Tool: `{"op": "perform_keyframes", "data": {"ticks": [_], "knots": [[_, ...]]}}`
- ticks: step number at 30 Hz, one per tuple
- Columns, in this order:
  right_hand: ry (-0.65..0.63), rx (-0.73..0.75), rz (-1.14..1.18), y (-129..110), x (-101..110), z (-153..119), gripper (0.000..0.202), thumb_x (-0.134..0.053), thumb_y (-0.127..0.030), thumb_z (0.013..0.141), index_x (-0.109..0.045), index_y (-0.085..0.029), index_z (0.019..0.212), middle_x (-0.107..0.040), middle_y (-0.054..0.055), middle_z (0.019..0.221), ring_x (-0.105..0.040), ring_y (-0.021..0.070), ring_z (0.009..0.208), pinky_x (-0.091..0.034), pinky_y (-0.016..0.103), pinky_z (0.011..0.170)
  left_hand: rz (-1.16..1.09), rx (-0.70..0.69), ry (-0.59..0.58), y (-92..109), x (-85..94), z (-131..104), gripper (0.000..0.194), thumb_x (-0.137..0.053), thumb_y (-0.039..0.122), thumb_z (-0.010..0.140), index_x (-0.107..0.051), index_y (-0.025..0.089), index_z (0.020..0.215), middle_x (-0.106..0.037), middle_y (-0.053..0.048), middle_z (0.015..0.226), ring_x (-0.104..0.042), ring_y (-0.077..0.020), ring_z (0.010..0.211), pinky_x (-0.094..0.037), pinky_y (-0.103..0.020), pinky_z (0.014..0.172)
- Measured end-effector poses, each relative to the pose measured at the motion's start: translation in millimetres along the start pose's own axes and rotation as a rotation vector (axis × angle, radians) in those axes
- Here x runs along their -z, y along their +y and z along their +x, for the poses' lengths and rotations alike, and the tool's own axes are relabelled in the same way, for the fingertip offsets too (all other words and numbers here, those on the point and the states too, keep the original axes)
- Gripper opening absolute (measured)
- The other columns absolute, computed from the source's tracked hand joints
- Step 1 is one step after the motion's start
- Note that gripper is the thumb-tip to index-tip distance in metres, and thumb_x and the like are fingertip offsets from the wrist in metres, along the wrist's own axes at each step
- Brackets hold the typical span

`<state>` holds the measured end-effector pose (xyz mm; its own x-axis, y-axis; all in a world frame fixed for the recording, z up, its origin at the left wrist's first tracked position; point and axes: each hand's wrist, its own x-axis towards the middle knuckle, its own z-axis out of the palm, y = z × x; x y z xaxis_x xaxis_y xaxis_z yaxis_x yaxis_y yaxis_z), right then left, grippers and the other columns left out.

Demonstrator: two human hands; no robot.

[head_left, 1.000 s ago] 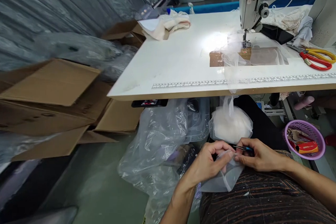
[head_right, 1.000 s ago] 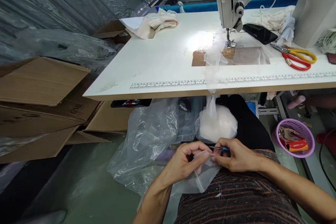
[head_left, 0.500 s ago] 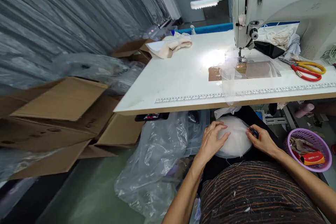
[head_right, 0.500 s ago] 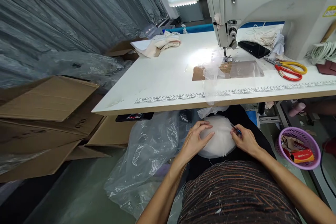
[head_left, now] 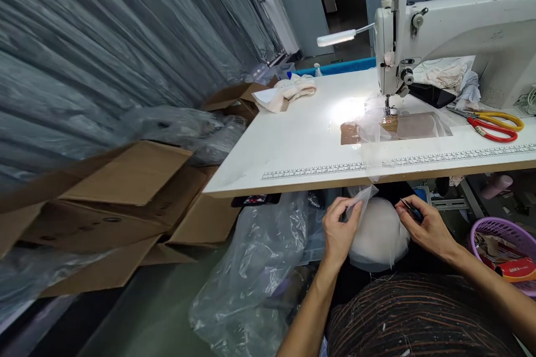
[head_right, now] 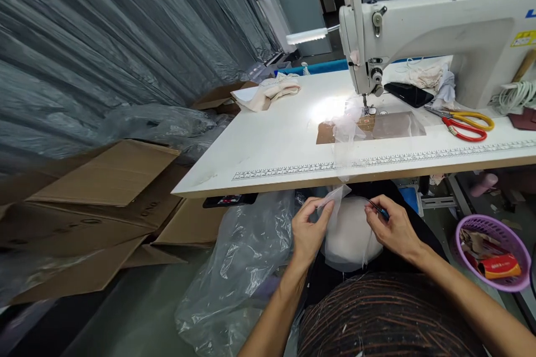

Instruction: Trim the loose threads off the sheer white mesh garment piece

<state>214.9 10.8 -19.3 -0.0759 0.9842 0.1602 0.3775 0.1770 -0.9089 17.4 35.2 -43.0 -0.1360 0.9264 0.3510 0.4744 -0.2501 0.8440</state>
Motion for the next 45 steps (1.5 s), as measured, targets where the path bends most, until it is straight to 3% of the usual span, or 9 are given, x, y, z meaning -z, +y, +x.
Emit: {"op": "perform_keyframes", "data": {"ticks": [4, 10, 16, 20, 22, 26, 30, 35, 45], "knots": [[-0.095, 0.005, 0.072, -18.2, -11.3, 10.1, 0.028, -0.052, -0.043, 0.088, -0.062, -0.018, 0.08, -0.057, 0.0, 0.066, -0.046, 0.0122, 0.057, -0.04, 0.024, 0.053, 0.279, -0.341, 0.059, 12.6, 13.4, -14.8, 0.015, -0.062, 0.027, 0.087, -0.07, 0.024, 0.075, -0.069, 0.0, 0.068, -0.062, -0.0162, 0.066, -0.046, -0.037, 0.085], [-0.181, -0.051, 0.071, -28.4, -28.4, 16.8, 0.028, -0.057, -0.039, 0.085, -0.06, -0.017, 0.068, -0.053, -0.001, 0.061, -0.043, 0.0105, 0.056, -0.037, 0.024, 0.054, 0.348, -0.736, -0.144, 28.4, 26.7, -29.7, 0.016, -0.063, 0.013, 0.084, -0.07, 0.024, 0.093, -0.07, -0.001, 0.076, -0.063, -0.0154, 0.067, -0.044, -0.039, 0.088], [-0.409, 0.12, 0.144, -31.2, -16.8, -10.6, 0.026, -0.05, -0.034, 0.091, -0.066, -0.016, 0.081, -0.056, -0.001, 0.063, -0.044, 0.0107, 0.056, -0.036, 0.023, 0.053, 0.021, -0.357, -0.237, 25.7, 38.8, -13.2, 0.04, -0.053, 0.049, 0.09, -0.065, 0.019, 0.115, -0.061, -0.015, 0.118, -0.059, -0.0283, 0.111, -0.046, -0.044, 0.094], [-0.471, 0.2, 0.127, -31.4, -14.5, -23.9, 0.024, -0.05, -0.027, 0.091, -0.067, -0.015, 0.078, -0.054, -0.002, 0.06, -0.041, 0.0097, 0.054, -0.036, 0.023, 0.054, -0.277, -0.089, -0.607, 27.5, 35.0, -6.2, 0.053, -0.047, 0.066, 0.087, -0.07, 0.018, 0.086, -0.064, -0.013, 0.111, -0.061, -0.029, 0.106, -0.046, -0.041, 0.093], [-0.461, 0.236, 0.103, -30.0, -14.7, -26.3, 0.022, -0.05, -0.023, 0.09, -0.067, -0.015, 0.078, -0.054, -0.002, 0.061, -0.04, 0.0092, 0.054, -0.035, 0.022, 0.054, -0.417, 0.047, -0.685, 29.2, 31.9, -9.3, 0.05, -0.058, 0.066, 0.08, -0.063, 0.018, 0.068, -0.067, -0.011, 0.097, -0.063, -0.026, 0.095, -0.048, -0.037, 0.087], [-0.468, 0.139, 0.093, -25.6, -12.4, -24.9, 0.021, -0.051, -0.027, 0.09, -0.067, -0.015, 0.084, -0.055, -0.001, 0.063, -0.042, 0.0093, 0.054, -0.036, 0.022, 0.053, -0.535, 0.364, -0.586, 30.7, 32.4, -19.5, 0.048, -0.077, 0.056, 0.068, -0.05, 0.017, 0.058, -0.059, -0.001, 0.068, -0.054, -0.0133, 0.064, -0.044, -0.025, 0.062], [-0.481, -0.035, 0.054, -20.1, -9.4, -17.9, 0.031, -0.047, -0.041, 0.093, -0.063, -0.016, 0.084, -0.055, -0.001, 0.065, -0.044, 0.0107, 0.055, -0.037, 0.023, 0.053, -0.527, 0.656, -0.533, 32.3, 38.0, -24.4, 0.046, -0.085, 0.051, 0.06, -0.067, 0.015, 0.082, -0.059, 0.002, 0.061, -0.047, -0.0082, 0.052, -0.037, -0.02, 0.051], [-0.461, -0.04, -0.127, -16.7, -13.4, -8.8, 0.057, -0.018, -0.045, 0.102, -0.065, -0.018, 0.085, -0.06, 0.004, 0.071, -0.053, 0.016, 0.065, -0.041, 0.029, 0.065, -0.46, 0.608, -0.471, 31.0, 37.6, -25.5, 0.038, -0.084, 0.047, 0.061, -0.077, 0.015, 0.079, -0.073, -0.006, 0.074, -0.057, -0.0132, 0.061, -0.044, -0.024, 0.057], [-0.378, 0.016, -0.232, -12.4, -25.9, -1.0, 0.047, -0.029, -0.043, 0.101, -0.063, -0.018, 0.08, -0.052, -0.001, 0.059, -0.04, 0.0118, 0.052, -0.028, 0.025, 0.054, -0.303, 0.435, -0.444, 32.9, 35.6, -25.4, 0.023, -0.077, 0.039, 0.069, -0.079, 0.017, 0.077, -0.076, -0.005, 0.076, -0.063, -0.0173, 0.068, -0.048, -0.027, 0.064]]}}
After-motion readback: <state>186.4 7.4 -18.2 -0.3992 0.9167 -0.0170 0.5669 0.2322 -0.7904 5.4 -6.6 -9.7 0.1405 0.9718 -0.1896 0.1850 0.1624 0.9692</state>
